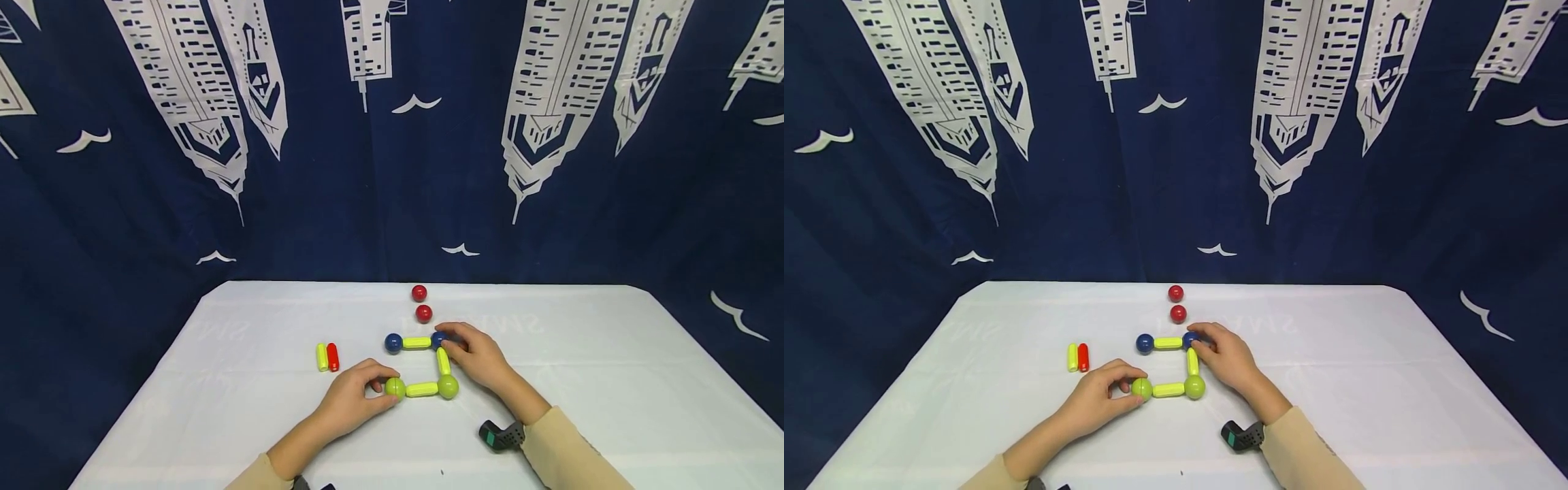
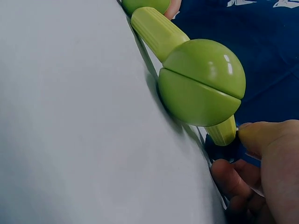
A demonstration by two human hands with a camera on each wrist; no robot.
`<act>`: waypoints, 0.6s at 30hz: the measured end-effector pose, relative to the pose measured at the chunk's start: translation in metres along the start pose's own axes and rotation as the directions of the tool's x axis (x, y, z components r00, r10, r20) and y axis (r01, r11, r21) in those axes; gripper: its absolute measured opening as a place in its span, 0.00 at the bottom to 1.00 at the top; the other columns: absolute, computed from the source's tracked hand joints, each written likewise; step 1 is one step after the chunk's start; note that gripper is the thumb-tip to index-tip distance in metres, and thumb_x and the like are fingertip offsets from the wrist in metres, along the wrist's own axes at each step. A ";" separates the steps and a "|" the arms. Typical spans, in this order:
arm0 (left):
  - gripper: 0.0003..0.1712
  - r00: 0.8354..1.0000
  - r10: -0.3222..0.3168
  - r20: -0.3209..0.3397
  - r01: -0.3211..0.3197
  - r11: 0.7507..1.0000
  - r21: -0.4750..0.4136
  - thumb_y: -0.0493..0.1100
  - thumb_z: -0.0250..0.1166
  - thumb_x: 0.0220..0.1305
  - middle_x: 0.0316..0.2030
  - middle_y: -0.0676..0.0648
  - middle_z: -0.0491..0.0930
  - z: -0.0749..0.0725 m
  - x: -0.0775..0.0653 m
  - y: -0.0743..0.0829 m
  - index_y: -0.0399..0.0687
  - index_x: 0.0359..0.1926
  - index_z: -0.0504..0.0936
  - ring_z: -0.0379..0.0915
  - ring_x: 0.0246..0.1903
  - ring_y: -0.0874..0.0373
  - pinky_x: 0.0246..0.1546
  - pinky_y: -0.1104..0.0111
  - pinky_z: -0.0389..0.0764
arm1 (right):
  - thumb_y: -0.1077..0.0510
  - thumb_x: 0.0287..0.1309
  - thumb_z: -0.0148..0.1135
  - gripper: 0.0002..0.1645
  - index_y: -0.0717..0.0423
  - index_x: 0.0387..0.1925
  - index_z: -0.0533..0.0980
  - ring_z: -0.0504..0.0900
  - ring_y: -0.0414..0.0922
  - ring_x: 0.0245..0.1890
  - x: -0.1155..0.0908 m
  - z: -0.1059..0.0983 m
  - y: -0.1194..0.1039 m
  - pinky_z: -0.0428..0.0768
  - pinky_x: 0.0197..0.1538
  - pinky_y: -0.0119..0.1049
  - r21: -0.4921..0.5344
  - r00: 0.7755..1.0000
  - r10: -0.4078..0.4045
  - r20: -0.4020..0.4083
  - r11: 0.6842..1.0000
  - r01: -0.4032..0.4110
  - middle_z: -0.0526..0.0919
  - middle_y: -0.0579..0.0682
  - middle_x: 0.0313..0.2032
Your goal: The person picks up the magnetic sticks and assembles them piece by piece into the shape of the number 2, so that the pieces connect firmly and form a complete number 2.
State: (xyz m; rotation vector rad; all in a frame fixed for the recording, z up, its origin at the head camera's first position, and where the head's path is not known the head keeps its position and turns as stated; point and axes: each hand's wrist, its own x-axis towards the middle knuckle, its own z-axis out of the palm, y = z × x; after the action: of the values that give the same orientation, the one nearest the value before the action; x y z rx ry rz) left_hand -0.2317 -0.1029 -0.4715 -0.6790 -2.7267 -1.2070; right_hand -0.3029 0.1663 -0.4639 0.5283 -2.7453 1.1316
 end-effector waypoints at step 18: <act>0.19 0.999 0.037 -0.005 -0.037 0.999 0.007 0.49 0.75 0.56 0.35 0.64 0.78 -0.001 0.000 -0.001 0.59 0.50 0.85 0.72 0.35 0.70 0.37 0.76 0.74 | 0.53 0.61 0.68 0.16 0.44 0.51 0.82 0.74 0.35 0.32 -0.042 -0.021 -0.028 0.77 0.36 0.28 0.034 0.983 -0.142 0.115 0.990 0.139 0.78 0.41 0.37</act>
State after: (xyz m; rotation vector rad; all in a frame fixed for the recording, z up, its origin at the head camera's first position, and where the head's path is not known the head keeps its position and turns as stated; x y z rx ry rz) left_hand -0.2323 -0.1036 -0.4713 -0.7213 -2.6999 -1.1890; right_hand -0.2542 0.1739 -0.4408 0.8025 -2.7416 1.1382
